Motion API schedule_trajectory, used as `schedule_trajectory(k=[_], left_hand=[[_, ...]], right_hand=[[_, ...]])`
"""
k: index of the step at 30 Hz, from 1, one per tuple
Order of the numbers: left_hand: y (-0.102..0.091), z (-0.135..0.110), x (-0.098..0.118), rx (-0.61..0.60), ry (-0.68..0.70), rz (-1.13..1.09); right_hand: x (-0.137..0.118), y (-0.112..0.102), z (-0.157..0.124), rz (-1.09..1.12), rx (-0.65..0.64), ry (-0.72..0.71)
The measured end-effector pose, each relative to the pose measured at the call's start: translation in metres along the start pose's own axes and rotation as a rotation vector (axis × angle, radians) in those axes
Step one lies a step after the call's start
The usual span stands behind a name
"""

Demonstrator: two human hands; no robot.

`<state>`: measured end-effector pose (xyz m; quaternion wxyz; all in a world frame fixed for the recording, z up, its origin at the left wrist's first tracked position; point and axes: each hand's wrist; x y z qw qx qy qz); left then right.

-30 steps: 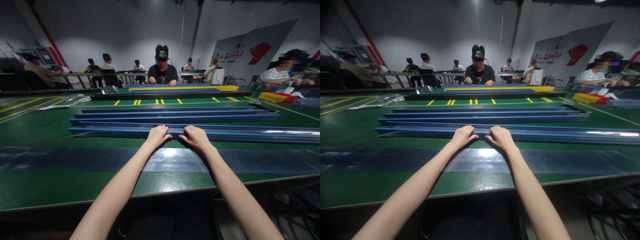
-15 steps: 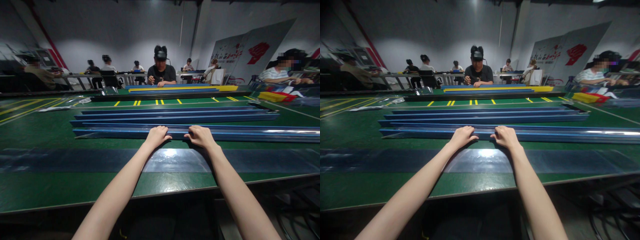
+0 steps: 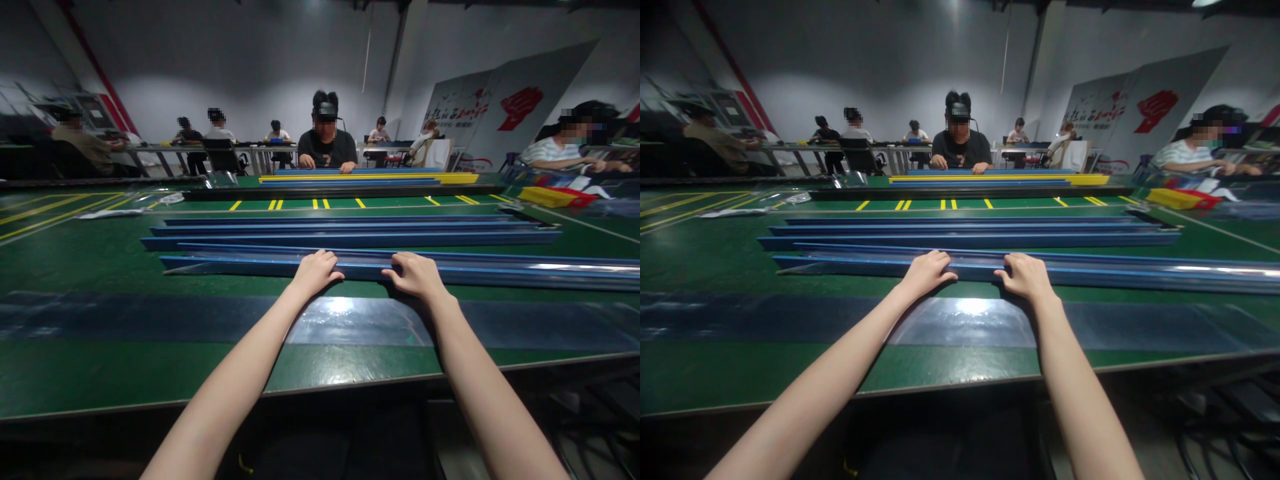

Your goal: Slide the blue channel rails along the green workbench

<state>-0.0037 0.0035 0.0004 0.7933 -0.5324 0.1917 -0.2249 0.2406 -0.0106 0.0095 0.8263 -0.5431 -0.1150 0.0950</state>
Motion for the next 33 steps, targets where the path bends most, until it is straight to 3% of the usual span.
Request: schedule_trajectory(k=[16, 28, 33], left_hand=[[-0.0048, 0.0009, 0.0023, -0.079, -0.055, 0.024], [-0.0038, 0.0002, 0.0025, -0.062, -0.058, 0.025], [-0.0039, -0.0009, 0.0023, 0.006, -0.077, -0.020]], right_hand=[[0.0011, 0.0017, 0.0005, 0.037, -0.010, 0.009], [0.0011, 0.0004, 0.0004, 0.041, -0.004, 0.009], [0.0018, 0.0014, 0.0003, 0.038, 0.007, 0.003]])
Point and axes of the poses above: each hand's wrist, its own z-axis towards the middle knuckle, its own y-axis out of the palm, x = y × z, and after that the axes turned 2 degrees about -x, right-handed
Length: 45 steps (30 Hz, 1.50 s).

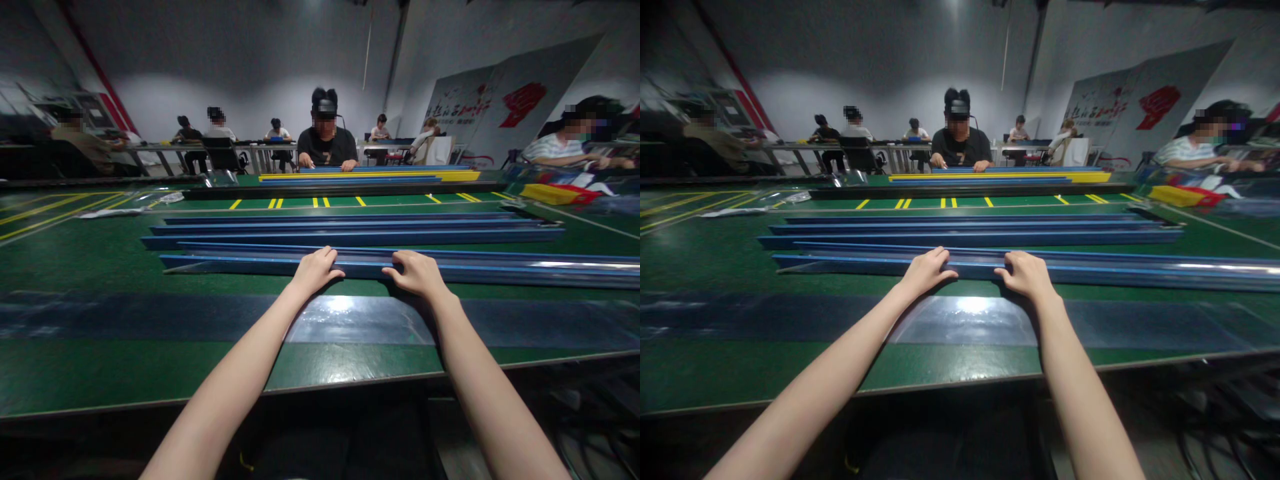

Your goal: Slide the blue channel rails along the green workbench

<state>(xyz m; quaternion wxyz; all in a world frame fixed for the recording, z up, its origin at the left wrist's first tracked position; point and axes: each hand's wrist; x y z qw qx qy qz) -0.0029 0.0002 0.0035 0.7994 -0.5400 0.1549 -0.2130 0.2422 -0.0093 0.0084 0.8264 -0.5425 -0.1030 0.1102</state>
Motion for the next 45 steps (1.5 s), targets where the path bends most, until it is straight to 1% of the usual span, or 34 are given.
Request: schedule_trajectory(k=[6, 13, 17, 23, 27, 32, 37, 39, 45], left_hand=[[0.000, 0.000, 0.000, 0.043, -0.029, -0.028], [-0.001, 0.002, -0.001, 0.040, -0.032, -0.013], [0.002, 0.001, -0.002, 0.047, -0.012, 0.010], [0.006, 0.000, -0.003, 0.023, 0.008, 0.031], [0.005, 0.000, -0.002, 0.012, 0.001, 0.037], [0.007, 0.001, -0.002, 0.001, 0.018, 0.061], [0.011, 0.000, -0.003, 0.026, 0.051, 0.069], [0.012, 0.000, -0.004, 0.048, 0.070, 0.061], [0.015, 0.001, -0.007, 0.096, 0.106, 0.018]], right_hand=[[0.000, 0.000, 0.000, 0.009, 0.010, 0.000], [0.000, 0.000, 0.000, 0.012, 0.012, -0.002], [0.000, 0.000, 0.000, 0.011, 0.004, 0.002], [0.000, 0.000, 0.000, 0.015, 0.001, 0.006], [0.000, -0.001, 0.000, 0.021, -0.019, 0.021], [0.002, 0.002, 0.001, 0.019, -0.093, 0.023], [0.001, 0.002, 0.001, 0.027, -0.135, 0.031], [0.000, 0.002, 0.000, 0.042, -0.128, 0.024], [0.001, 0.002, 0.000, 0.123, -0.051, -0.015]])
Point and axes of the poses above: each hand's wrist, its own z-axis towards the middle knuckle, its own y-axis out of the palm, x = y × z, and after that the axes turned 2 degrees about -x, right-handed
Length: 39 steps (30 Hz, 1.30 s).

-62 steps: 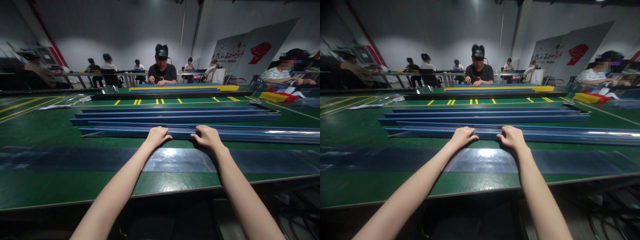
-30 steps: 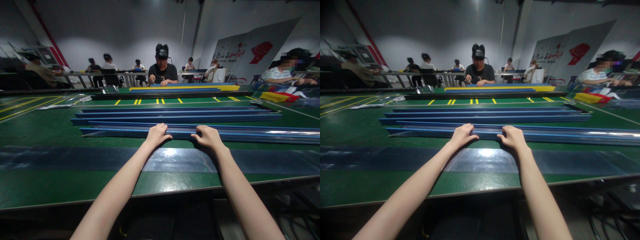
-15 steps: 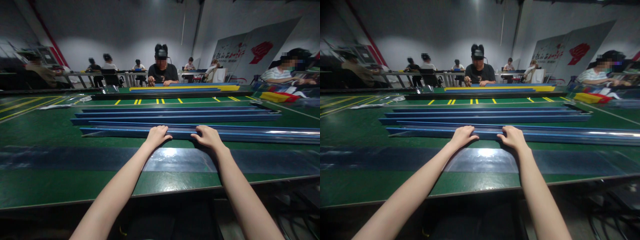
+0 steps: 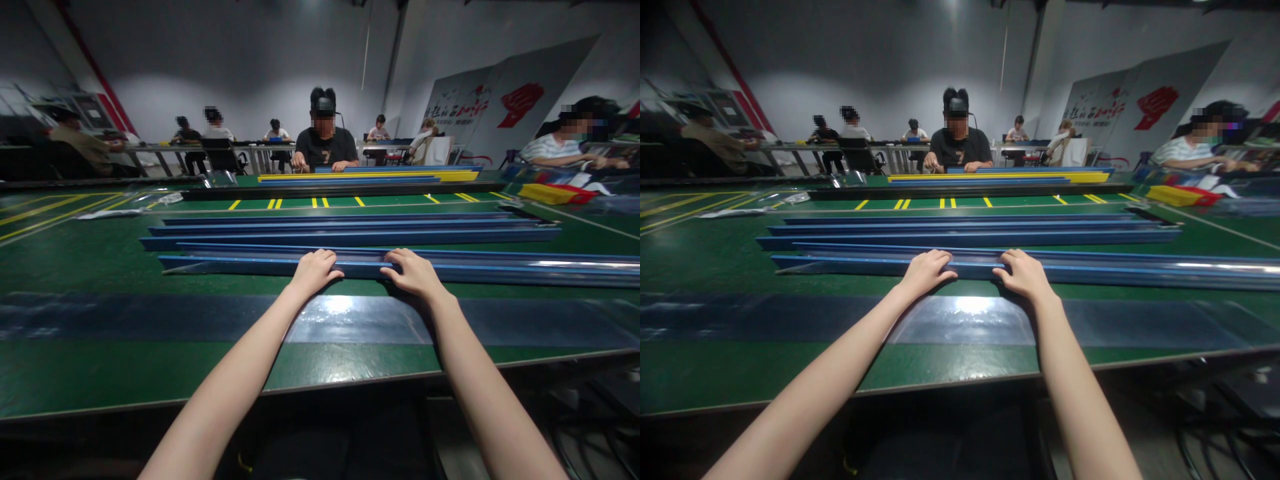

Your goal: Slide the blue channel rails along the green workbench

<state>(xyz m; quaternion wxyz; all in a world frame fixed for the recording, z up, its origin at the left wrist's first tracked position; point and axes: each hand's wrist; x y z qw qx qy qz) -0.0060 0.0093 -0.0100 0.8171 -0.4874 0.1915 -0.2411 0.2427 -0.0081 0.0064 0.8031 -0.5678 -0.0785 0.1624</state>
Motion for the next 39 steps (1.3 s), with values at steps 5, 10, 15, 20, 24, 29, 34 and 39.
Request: schedule_trajectory(k=[5, 10, 15, 20, 24, 29, 34, 39], left_hand=[[0.000, 0.000, 0.001, 0.005, 0.008, -0.017], [-0.001, 0.000, 0.002, -0.025, -0.011, -0.007], [-0.001, 0.000, 0.002, -0.032, -0.005, 0.000], [0.000, 0.000, 0.001, -0.025, 0.003, 0.005], [-0.001, 0.000, 0.002, -0.019, 0.003, 0.008], [-0.002, 0.000, 0.002, -0.028, 0.003, 0.004], [-0.002, 0.000, 0.002, -0.037, -0.008, -0.005], [-0.002, 0.000, 0.002, -0.033, 0.000, 0.008]], right_hand=[[0.002, 0.002, 0.001, 0.049, 0.016, -0.038], [0.002, 0.003, 0.001, 0.083, 0.023, -0.015], [0.005, 0.004, 0.001, 0.101, 0.026, -0.002], [0.004, 0.004, 0.001, 0.092, 0.036, -0.016], [-0.011, 0.004, 0.003, 0.060, 0.073, -0.131], [-0.031, 0.010, 0.010, -0.017, 0.085, -0.237], [-0.033, 0.015, 0.012, -0.030, 0.096, -0.240], [-0.033, 0.015, 0.013, -0.036, 0.101, -0.246]])
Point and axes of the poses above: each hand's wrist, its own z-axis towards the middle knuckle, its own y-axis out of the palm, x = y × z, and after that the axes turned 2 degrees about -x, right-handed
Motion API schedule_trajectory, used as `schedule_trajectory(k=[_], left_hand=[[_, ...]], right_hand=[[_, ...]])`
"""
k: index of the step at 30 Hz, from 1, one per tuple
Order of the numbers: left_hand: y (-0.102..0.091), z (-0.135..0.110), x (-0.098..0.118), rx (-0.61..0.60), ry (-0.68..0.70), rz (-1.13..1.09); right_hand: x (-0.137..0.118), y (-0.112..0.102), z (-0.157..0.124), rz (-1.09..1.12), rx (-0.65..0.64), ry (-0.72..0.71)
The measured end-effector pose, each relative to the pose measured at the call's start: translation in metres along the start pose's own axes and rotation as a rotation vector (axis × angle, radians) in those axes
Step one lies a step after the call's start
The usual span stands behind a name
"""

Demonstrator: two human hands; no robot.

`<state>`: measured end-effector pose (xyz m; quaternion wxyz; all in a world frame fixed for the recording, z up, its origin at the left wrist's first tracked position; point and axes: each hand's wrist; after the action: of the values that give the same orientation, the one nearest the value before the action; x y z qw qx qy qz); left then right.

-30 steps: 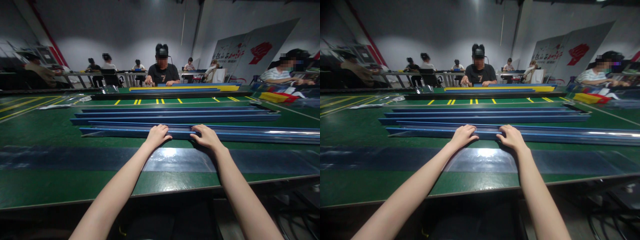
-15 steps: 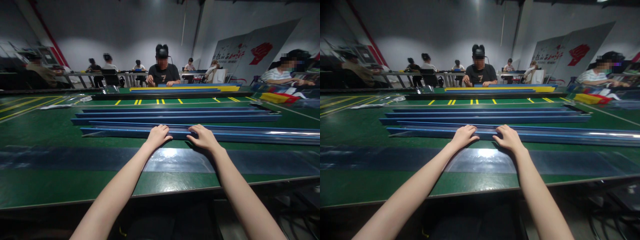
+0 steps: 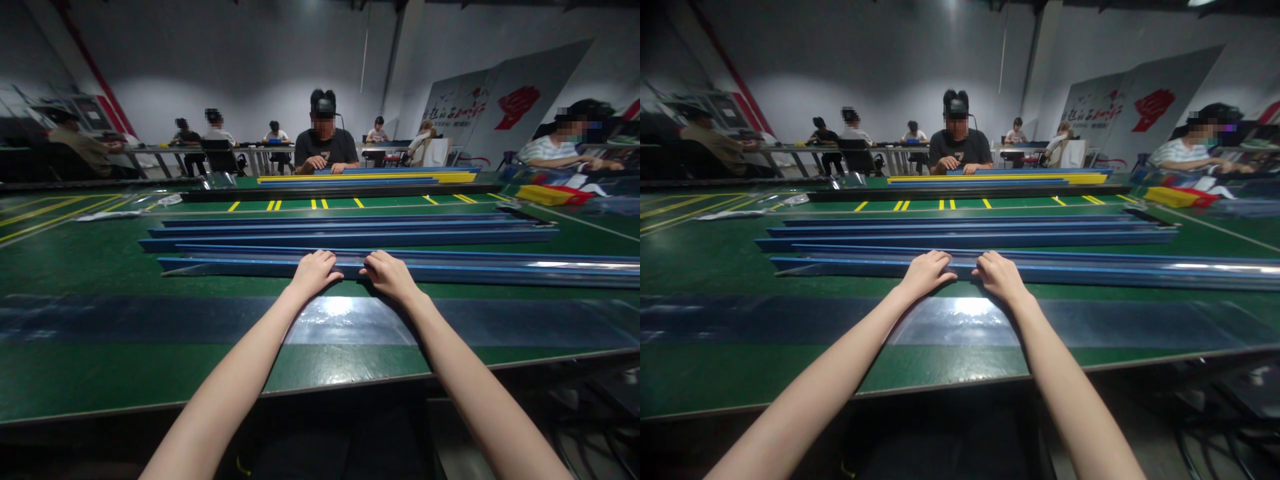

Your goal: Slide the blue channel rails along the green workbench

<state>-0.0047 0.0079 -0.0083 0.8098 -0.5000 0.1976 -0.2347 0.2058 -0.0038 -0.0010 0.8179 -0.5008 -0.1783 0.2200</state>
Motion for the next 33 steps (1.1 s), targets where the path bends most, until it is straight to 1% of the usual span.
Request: schedule_trajectory(k=[11, 19, 22, 25, 29, 33], left_hand=[[-0.001, 0.000, 0.001, -0.009, -0.005, -0.007], [-0.006, 0.000, 0.000, -0.038, 0.011, 0.007], [-0.006, 0.000, 0.000, -0.007, 0.035, -0.002], [-0.007, 0.001, 0.001, 0.031, 0.044, 0.000], [-0.012, 0.001, 0.002, 0.045, 0.004, 0.021], [-0.013, 0.002, 0.003, 0.053, -0.035, 0.012]], right_hand=[[-0.002, -0.002, 0.001, 0.007, -0.003, 0.013], [0.000, -0.005, 0.002, 0.007, -0.022, 0.014], [0.005, -0.009, -0.002, 0.006, -0.035, 0.052], [0.013, -0.014, -0.008, 0.007, -0.045, 0.119], [0.025, -0.017, -0.018, 0.005, -0.037, 0.199], [0.030, -0.017, -0.021, 0.005, -0.027, 0.224]])
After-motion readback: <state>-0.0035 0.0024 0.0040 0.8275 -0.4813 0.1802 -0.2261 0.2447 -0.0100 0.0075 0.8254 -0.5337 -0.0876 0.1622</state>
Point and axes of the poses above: each hand's wrist, its own z-axis towards the middle knuckle, its own y-axis out of the palm, x = y × z, and after that the axes turned 2 degrees about -x, right-handed
